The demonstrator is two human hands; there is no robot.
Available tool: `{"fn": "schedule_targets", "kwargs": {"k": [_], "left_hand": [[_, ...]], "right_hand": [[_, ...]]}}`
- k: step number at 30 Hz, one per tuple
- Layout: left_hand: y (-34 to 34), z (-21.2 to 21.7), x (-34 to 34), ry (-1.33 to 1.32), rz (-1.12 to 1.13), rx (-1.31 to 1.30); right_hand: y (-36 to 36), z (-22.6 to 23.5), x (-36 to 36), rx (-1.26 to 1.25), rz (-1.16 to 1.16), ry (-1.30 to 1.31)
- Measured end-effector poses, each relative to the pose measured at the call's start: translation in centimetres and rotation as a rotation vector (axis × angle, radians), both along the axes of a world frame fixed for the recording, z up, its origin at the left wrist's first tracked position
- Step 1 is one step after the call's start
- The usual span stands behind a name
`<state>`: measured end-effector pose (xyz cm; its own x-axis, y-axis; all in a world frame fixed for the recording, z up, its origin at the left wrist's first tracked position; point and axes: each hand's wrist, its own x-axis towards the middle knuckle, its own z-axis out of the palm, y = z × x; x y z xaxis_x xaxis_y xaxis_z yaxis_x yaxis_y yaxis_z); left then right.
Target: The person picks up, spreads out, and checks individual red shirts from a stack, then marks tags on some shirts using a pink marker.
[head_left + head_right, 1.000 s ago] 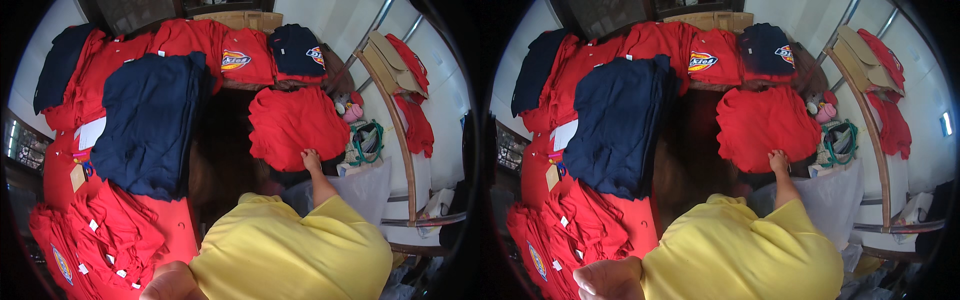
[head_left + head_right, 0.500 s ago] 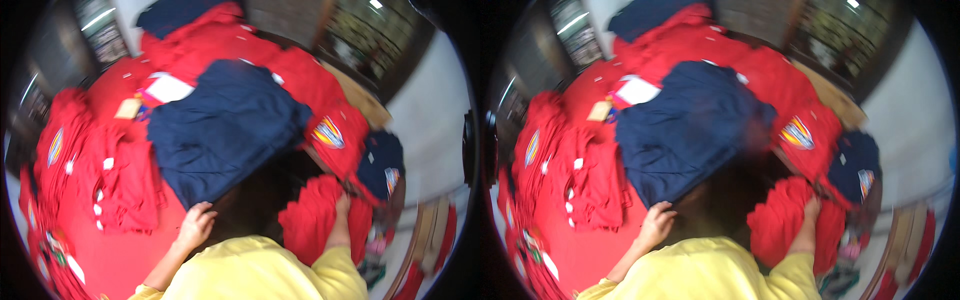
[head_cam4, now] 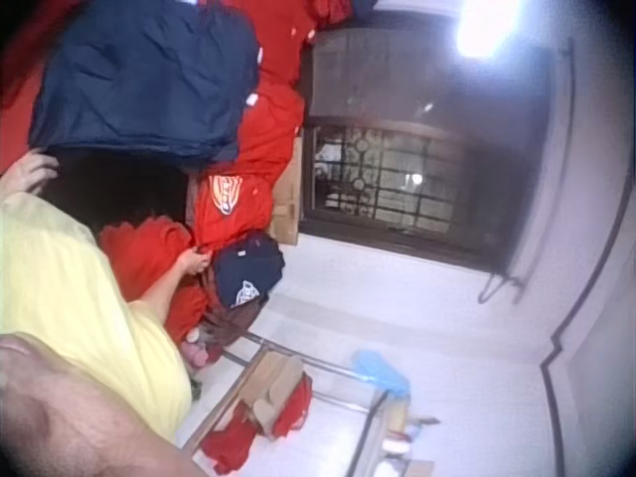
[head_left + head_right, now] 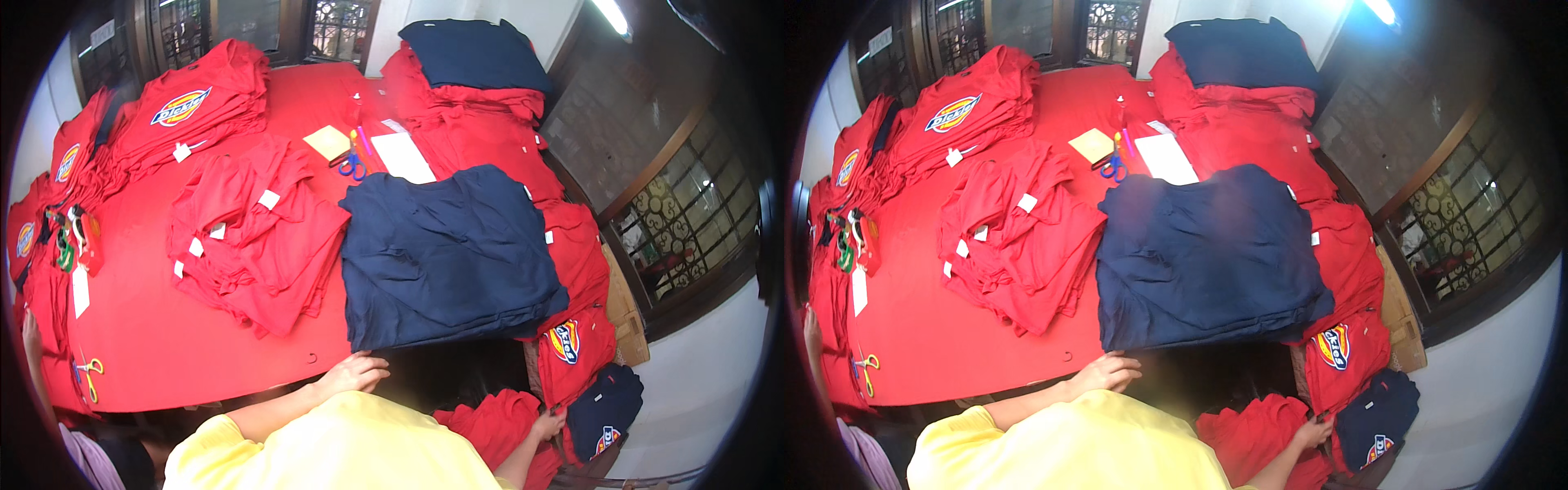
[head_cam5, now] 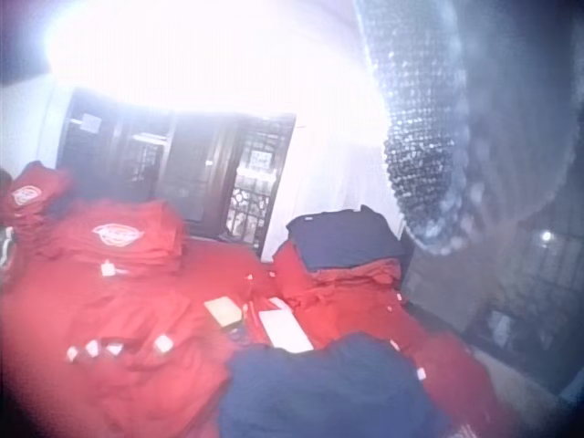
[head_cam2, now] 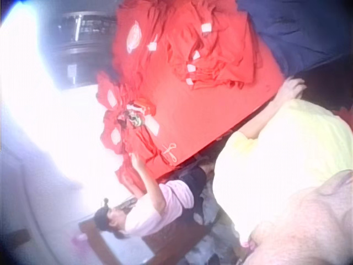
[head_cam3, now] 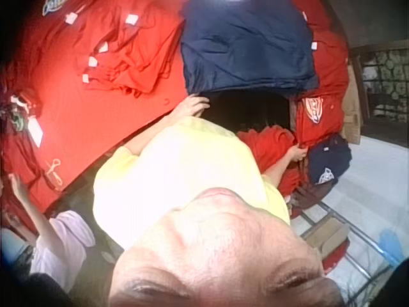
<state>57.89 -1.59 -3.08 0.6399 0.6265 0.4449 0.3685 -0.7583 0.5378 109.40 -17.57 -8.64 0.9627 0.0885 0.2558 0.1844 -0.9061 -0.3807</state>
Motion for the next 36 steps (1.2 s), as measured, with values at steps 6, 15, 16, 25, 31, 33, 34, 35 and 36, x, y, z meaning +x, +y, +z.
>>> {"fn": "schedule_targets", "kwargs": {"k": [6, 15, 16, 25, 31, 33, 34, 35, 36], "left_hand": [[0.9, 4.7, -5.0, -0.199, 0.177, -0.007], [-1.4, 3.6, -14.7, -0.281, 0.526, 0.017], [-2.0, 3.1, -15.7, -0.294, 0.567, 0.004], [-3.4, 0.1, -19.5, -0.653, 0.849, -0.32], [-3.5, -0.3, -20.1, -0.516, 0.848, -0.381], [-3.3, -0.4, -19.7, -0.768, 0.867, -0.523], [-2.5, -0.8, -19.9, -0.949, 0.88, -0.562], [-1.6, -1.1, -20.3, -1.133, 0.886, -0.596], [-0.9, -1.6, -21.4, -1.116, 1.011, -0.513]], "right_hand": [[15.2, 9.1, -17.6, 0.552, 0.971, -0.353], [22.6, 16.0, -36.9, 1.047, 1.5, -0.301], [22.8, 16.2, -37.0, 1.102, 1.455, -0.235], [30.0, 9.1, -48.6, 0.429, 1.665, 0.661], [36.3, 6.7, -50.4, 0.52, 1.447, 0.748], [35.7, 7.5, -50.5, 0.481, 1.499, 0.767], [34.9, 7.4, -50.7, 0.502, 1.573, 0.826], [33.8, 6.6, -50.7, 0.398, 1.664, 0.773], [30.3, 10.1, -52.7, 0.389, 1.586, 1.251]]}}
